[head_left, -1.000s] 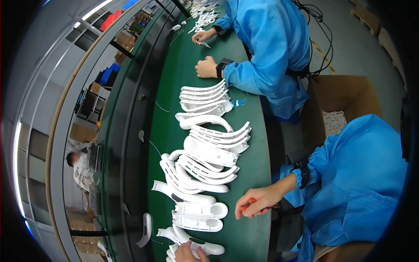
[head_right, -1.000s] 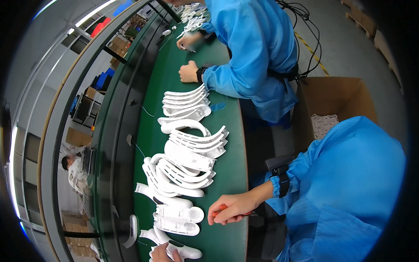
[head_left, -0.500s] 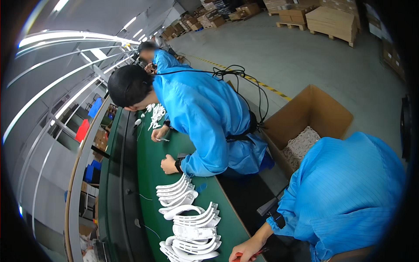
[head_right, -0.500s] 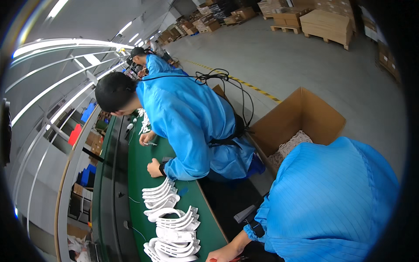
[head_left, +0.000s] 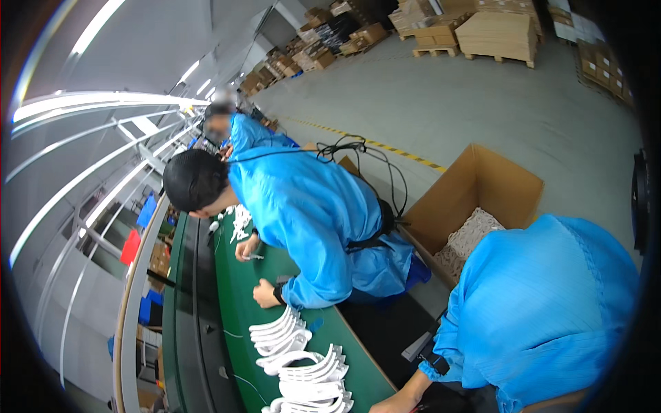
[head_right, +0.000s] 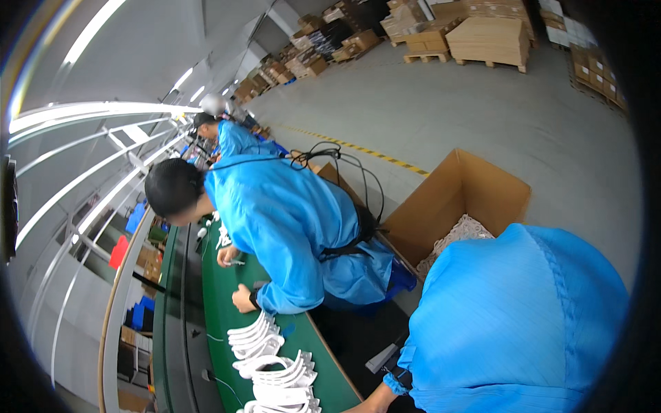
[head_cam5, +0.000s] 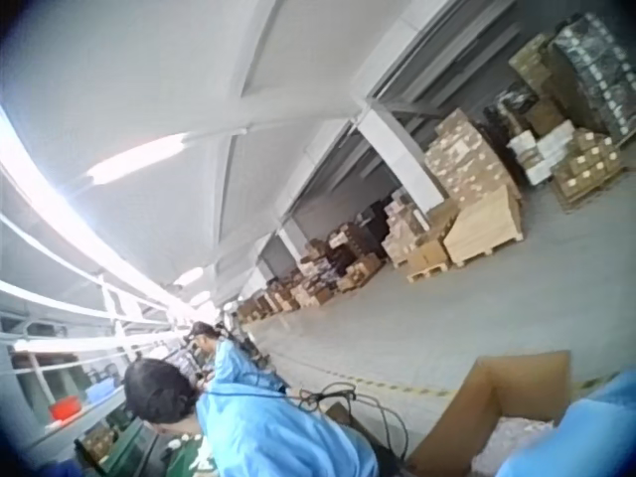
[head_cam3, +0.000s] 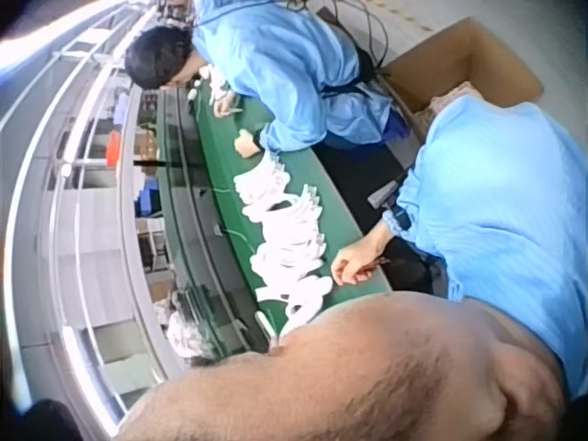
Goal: The recorder is assembling white plastic components, possibly infrared thermometers, by joining housing parts together on an assembly line.
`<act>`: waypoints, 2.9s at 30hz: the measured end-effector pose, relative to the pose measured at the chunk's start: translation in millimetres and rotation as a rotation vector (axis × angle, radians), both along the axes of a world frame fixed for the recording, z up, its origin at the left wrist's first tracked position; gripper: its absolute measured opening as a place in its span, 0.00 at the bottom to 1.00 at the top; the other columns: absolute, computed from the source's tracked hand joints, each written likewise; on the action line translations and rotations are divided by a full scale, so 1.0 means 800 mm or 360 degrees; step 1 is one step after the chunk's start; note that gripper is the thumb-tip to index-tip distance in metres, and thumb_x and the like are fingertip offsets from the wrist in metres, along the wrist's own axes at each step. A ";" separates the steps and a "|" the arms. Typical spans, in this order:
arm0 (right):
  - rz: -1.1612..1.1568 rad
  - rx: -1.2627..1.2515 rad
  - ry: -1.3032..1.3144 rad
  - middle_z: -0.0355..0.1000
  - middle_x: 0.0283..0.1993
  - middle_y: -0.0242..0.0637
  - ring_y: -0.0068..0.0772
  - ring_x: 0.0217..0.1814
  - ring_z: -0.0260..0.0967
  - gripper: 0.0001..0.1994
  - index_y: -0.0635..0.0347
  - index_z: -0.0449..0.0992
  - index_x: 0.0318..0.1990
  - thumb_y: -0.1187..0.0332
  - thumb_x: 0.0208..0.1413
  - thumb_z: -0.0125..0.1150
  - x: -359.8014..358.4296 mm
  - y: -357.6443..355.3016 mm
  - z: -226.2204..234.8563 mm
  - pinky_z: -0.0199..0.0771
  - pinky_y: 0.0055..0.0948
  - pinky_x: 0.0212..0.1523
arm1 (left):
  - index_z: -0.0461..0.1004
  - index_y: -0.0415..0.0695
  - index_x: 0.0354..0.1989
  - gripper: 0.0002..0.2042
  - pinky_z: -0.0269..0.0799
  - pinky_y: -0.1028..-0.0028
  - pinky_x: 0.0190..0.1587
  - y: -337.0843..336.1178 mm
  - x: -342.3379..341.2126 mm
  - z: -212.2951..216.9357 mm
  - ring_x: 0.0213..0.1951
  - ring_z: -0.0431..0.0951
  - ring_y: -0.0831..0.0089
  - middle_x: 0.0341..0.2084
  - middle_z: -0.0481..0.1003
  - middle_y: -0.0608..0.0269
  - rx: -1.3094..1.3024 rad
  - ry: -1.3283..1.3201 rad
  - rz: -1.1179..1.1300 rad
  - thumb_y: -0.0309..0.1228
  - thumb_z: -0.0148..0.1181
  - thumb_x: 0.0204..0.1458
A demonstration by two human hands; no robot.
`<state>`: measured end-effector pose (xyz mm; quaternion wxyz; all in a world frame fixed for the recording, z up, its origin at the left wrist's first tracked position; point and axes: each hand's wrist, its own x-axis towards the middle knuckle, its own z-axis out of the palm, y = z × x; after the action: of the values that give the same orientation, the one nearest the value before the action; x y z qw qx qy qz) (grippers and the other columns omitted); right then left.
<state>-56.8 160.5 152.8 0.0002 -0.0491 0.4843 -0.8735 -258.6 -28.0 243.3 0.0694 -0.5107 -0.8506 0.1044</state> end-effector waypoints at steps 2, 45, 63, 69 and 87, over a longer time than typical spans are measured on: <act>-0.0025 0.0008 -0.0023 0.70 0.25 0.30 0.22 0.18 0.66 0.10 0.62 0.72 0.42 0.65 0.57 0.57 0.006 -0.004 0.004 0.66 0.22 0.17 | 0.54 0.36 0.63 0.35 0.59 0.54 0.59 0.002 0.015 0.008 0.56 0.64 0.46 0.57 0.60 0.39 0.0065 -0.0029 -0.0041 0.25 0.60 0.45; 0.0094 0.0584 0.0311 0.67 0.24 0.29 0.15 0.21 0.60 0.21 0.65 0.72 0.38 0.57 0.66 0.36 -0.038 -0.075 0.030 0.63 0.17 0.21 | 0.58 0.42 0.58 0.37 0.60 0.61 0.44 -0.035 0.327 -0.182 0.37 0.64 0.63 0.40 0.66 0.54 0.3048 -0.4195 0.0053 0.62 0.50 0.51; 0.0104 0.0246 0.0340 0.60 0.23 0.25 0.12 0.21 0.51 0.18 0.62 0.67 0.34 0.57 0.67 0.38 -0.024 -0.139 0.021 0.53 0.14 0.21 | 0.64 0.49 0.51 0.33 0.64 0.69 0.34 -0.018 0.327 -0.179 0.31 0.66 0.66 0.31 0.67 0.59 0.3320 -0.3752 0.0948 0.66 0.40 0.52; 0.0095 0.0277 0.0335 0.60 0.23 0.25 0.13 0.21 0.51 0.17 0.62 0.67 0.34 0.60 0.66 0.38 -0.023 -0.139 0.024 0.53 0.15 0.21 | 0.65 0.50 0.51 0.33 0.65 0.68 0.34 -0.018 0.325 -0.181 0.31 0.67 0.66 0.32 0.68 0.59 0.3319 -0.3768 0.0970 0.67 0.39 0.52; -0.0170 0.0411 0.0375 0.57 0.25 0.27 0.16 0.26 0.53 0.10 0.62 0.65 0.38 0.64 0.61 0.43 -0.025 -0.135 0.040 0.55 0.19 0.26 | 0.62 0.56 0.61 0.32 0.66 0.60 0.46 -0.028 0.332 -0.212 0.46 0.69 0.61 0.50 0.69 0.60 0.3424 -0.4180 0.0269 0.64 0.38 0.55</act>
<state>-76.5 52.5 185.1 -0.0968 -0.1249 0.5912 -0.7909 7.1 -50.5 73.3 0.3452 -0.0712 0.0347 0.9352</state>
